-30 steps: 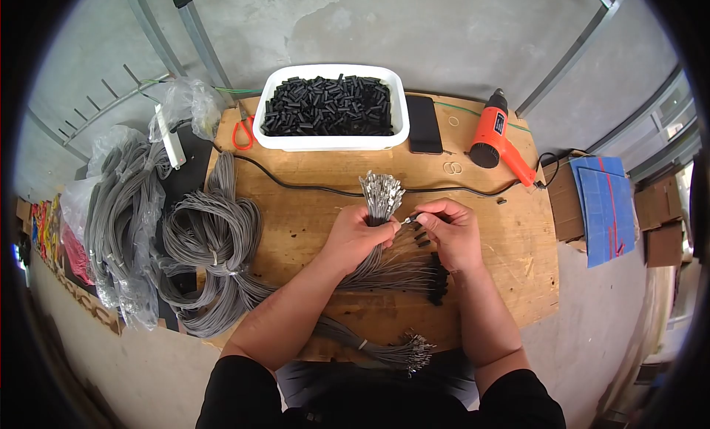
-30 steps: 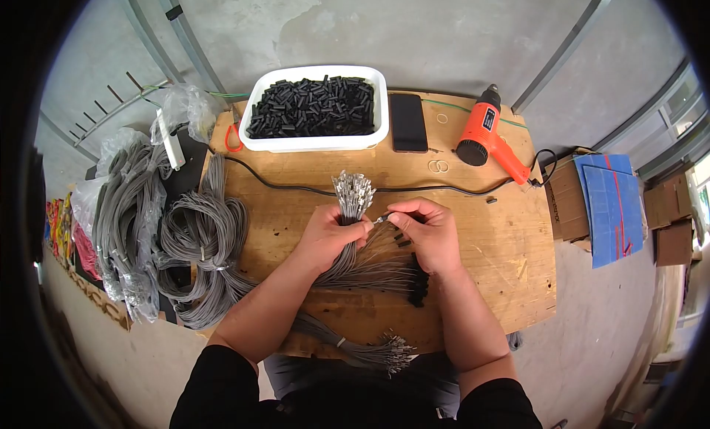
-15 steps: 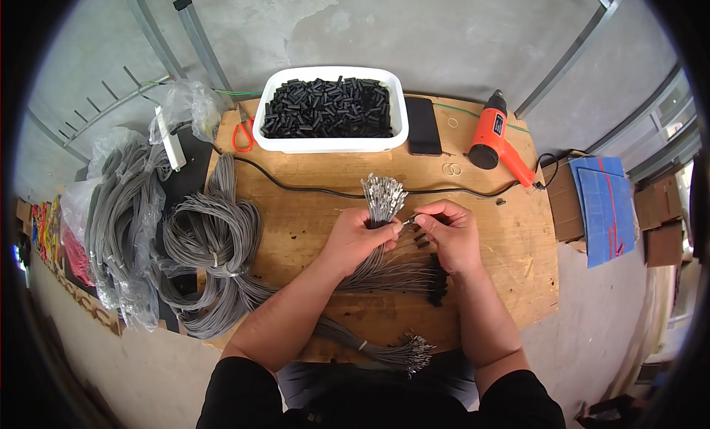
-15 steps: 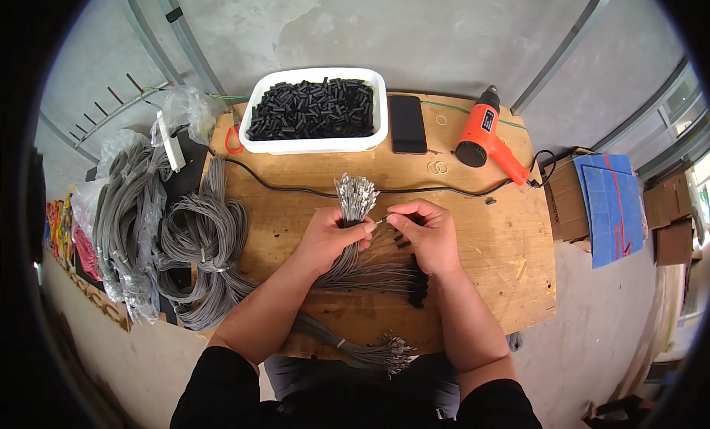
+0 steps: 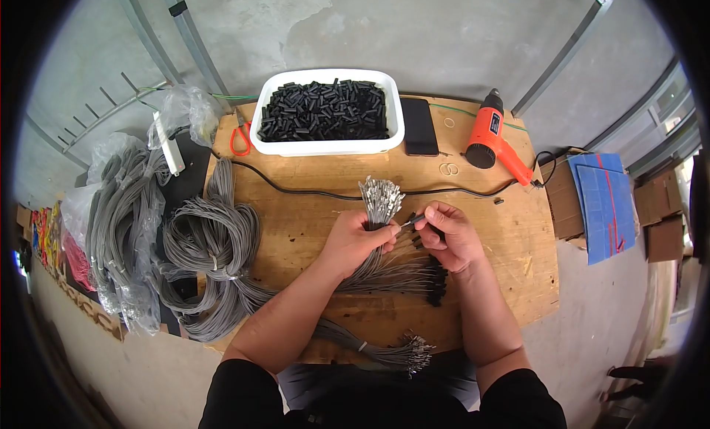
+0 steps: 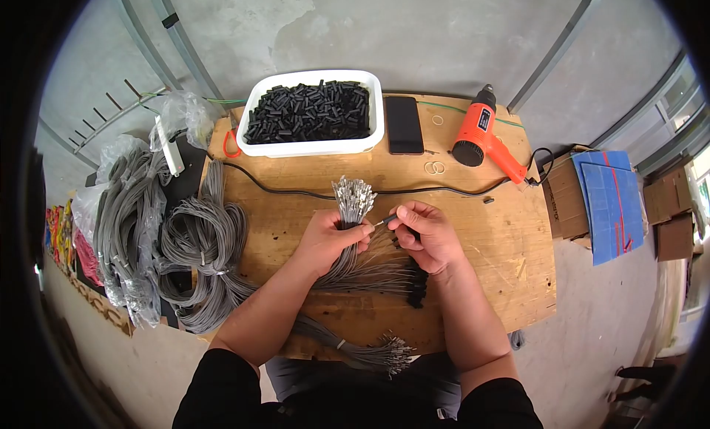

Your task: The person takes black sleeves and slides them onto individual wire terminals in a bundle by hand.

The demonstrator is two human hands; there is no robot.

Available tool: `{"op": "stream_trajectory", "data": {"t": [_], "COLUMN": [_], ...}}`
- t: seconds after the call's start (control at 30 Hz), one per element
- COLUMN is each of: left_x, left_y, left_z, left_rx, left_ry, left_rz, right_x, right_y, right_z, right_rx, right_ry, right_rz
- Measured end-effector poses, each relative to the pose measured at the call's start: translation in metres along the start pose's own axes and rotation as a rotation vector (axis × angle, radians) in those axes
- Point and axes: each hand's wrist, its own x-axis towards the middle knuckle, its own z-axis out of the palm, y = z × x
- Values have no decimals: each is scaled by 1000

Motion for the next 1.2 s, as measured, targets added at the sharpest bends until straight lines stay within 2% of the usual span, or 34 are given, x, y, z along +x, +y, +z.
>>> {"op": "stream_trajectory", "data": {"t": [0.17,0.57,1.1,1.17,1.2], "left_x": [0,-1,0,1,1], "left_y": [1,2,-2,-7,-5], "left_z": [0,3,0,0,-1], "left_rx": [-9,12,30,281,416], "left_ry": [-13,5,-43,-96,-105], "left_rz": [-10,-27,-20,114,79], "right_x": [2,-2,-2,-3,-2], "right_y": [4,-2,-3,-9,-10], "right_z": [-1,4,2,0,-3], "right_rx": [-99,-40,-128,-170,-149], "right_ry": [-32,-54,-9,86,117], "right_rz": [55,89,42,-122,-172]}}
